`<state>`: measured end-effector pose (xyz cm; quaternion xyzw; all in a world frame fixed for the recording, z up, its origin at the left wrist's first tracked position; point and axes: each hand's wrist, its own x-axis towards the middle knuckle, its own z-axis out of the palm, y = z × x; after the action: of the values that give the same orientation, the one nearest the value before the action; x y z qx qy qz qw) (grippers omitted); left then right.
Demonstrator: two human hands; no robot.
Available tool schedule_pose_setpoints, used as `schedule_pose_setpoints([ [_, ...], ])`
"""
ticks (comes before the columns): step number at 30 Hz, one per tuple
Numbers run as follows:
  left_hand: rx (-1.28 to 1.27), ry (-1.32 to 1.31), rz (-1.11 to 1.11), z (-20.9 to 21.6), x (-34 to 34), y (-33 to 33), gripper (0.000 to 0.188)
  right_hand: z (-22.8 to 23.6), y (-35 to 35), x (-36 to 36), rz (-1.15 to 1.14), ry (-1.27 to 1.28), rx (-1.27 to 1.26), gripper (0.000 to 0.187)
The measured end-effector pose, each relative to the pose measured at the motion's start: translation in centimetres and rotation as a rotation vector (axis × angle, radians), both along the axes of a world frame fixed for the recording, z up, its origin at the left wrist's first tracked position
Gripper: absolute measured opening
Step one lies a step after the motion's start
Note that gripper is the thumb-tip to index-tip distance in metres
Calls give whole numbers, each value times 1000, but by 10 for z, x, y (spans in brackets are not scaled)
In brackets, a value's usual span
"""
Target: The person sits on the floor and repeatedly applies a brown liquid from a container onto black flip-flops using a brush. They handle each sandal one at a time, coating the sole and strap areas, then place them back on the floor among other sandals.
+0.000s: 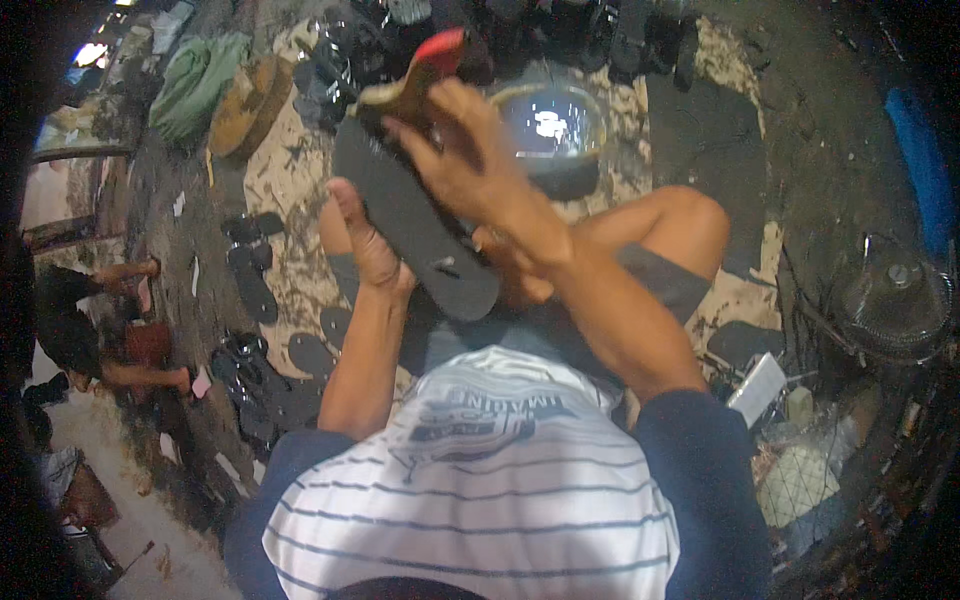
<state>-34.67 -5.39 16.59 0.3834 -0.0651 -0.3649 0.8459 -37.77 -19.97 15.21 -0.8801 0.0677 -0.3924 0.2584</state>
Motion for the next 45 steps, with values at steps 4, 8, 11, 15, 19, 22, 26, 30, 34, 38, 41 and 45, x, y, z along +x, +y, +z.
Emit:
schedule_pose_setpoints([
  [4,-63,-83,-100,-14,28,7,90,27,34,-26,295,32,592,31],
  [8,3,-61,25,-5,8,-7,92,9,-18,-1,-198,-84,-487,26],
  [11,-36,-52,-32,1,14,-3,93,13,7,-8,132,-78,329,33],
  [15,47,-43,-138,-23,11,10,95,33,-26,-5,156,-4,521,25],
  [19,139,-86,-178,4,14,13,97,-28,-68,-13,-73,386,658,43],
  [22,54,224,-157,-25,3,44,90,-86,-120,-27,-245,557,579,42],
  [26,79,398,-310,-31,-38,77,72,-124,-114,-26,-335,761,17,43],
  [30,218,234,-285,-15,-58,84,64,-96,-123,-23,-343,215,255,33],
  [34,137,204,-233,-27,-12,42,63,-63,-154,-60,-274,419,69,31],
  [38,-106,138,-172,-35,46,-7,58,-74,-183,-91,-361,742,-15,40],
  [41,-47,83,37,-35,69,-43,51,15,-113,-62,-321,169,522,40],
  [45,-225,119,-1,-15,54,-86,44,4,-7,-36,-93,0,653,38],
])
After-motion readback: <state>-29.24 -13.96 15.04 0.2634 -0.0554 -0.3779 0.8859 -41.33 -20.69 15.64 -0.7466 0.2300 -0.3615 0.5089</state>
